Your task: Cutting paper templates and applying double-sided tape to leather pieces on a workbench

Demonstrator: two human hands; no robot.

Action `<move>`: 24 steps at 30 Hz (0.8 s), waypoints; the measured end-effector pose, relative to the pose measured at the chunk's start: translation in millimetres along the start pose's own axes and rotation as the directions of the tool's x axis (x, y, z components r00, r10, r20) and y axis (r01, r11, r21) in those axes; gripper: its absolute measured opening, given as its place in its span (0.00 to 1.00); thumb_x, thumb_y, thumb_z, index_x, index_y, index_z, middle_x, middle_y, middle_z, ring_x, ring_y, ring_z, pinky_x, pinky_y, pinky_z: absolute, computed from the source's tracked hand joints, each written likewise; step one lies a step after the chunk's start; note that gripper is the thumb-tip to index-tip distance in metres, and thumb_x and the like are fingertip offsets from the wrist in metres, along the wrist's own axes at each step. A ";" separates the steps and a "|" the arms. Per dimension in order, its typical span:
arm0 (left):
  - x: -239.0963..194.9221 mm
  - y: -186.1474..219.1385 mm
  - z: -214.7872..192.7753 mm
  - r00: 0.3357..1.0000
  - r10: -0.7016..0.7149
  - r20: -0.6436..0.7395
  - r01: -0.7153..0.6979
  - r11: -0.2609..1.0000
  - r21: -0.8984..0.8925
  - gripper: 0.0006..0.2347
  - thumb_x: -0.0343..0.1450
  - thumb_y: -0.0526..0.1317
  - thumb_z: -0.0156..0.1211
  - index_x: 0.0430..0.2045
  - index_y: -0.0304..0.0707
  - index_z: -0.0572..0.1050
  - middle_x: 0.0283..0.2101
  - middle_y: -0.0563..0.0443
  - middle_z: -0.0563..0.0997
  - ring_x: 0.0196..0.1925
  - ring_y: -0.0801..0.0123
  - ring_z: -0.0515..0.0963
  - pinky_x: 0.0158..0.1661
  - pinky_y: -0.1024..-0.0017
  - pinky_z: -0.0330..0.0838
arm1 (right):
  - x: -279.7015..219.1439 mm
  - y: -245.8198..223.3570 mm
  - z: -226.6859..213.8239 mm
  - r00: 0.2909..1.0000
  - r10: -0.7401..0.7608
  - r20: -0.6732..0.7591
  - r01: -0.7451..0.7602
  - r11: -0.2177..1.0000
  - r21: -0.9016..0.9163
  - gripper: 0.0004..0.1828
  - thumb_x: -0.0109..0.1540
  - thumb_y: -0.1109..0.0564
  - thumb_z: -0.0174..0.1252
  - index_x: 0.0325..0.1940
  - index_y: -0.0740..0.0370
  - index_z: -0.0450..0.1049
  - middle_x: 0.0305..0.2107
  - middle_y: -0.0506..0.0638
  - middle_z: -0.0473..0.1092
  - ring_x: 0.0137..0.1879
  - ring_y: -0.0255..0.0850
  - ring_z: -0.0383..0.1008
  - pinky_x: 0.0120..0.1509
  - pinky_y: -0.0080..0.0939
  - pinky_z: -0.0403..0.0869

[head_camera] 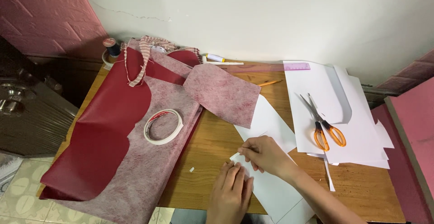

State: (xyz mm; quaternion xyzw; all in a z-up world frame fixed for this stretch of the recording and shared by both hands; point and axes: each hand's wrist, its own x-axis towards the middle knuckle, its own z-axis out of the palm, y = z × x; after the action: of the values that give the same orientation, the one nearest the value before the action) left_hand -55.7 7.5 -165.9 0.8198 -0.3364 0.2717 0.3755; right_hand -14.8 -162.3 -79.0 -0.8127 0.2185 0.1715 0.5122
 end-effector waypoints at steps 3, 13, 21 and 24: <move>2.1 0.3 -2.4 1.000 0.001 0.020 -0.001 1.000 -0.015 0.11 0.77 0.40 0.65 0.46 0.28 0.79 0.51 0.43 0.81 0.56 0.48 0.81 0.59 0.56 0.77 | -5.0 -4.1 1.4 1.000 -0.004 -0.024 0.002 0.996 -0.085 0.14 0.69 0.52 0.62 0.31 0.60 0.81 0.22 0.47 0.75 0.19 0.35 0.69 0.22 0.35 0.63; 0.6 0.2 -1.7 1.000 -0.014 0.023 0.015 1.000 -0.022 0.10 0.77 0.40 0.65 0.45 0.31 0.79 0.51 0.45 0.81 0.56 0.49 0.81 0.57 0.57 0.77 | -4.8 -4.2 2.4 0.999 0.034 -0.008 -0.034 0.999 0.000 0.12 0.67 0.54 0.69 0.33 0.61 0.81 0.21 0.49 0.74 0.21 0.35 0.67 0.22 0.33 0.59; -0.2 -1.4 0.4 1.000 -0.005 0.030 0.006 1.000 -0.022 0.12 0.77 0.40 0.64 0.47 0.28 0.79 0.51 0.43 0.81 0.57 0.46 0.82 0.58 0.56 0.78 | 3.5 3.1 -4.6 0.997 -0.046 0.065 0.051 0.996 -0.077 0.12 0.69 0.53 0.65 0.33 0.60 0.80 0.22 0.49 0.75 0.21 0.35 0.68 0.25 0.35 0.63; -0.2 -2.8 1.1 1.000 0.000 0.000 0.000 0.999 -0.038 0.11 0.77 0.39 0.65 0.45 0.27 0.80 0.50 0.42 0.81 0.54 0.46 0.82 0.57 0.53 0.78 | 11.0 13.9 -3.2 0.989 -0.084 0.120 0.083 0.996 0.007 0.11 0.69 0.55 0.64 0.35 0.62 0.80 0.22 0.51 0.74 0.20 0.36 0.69 0.22 0.35 0.59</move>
State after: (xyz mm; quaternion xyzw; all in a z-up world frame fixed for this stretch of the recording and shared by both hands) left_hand -53.5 8.0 -167.9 0.8125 -0.3414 0.2653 0.3910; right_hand -12.8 -172.4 -93.7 -0.8087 0.1532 0.1983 0.5321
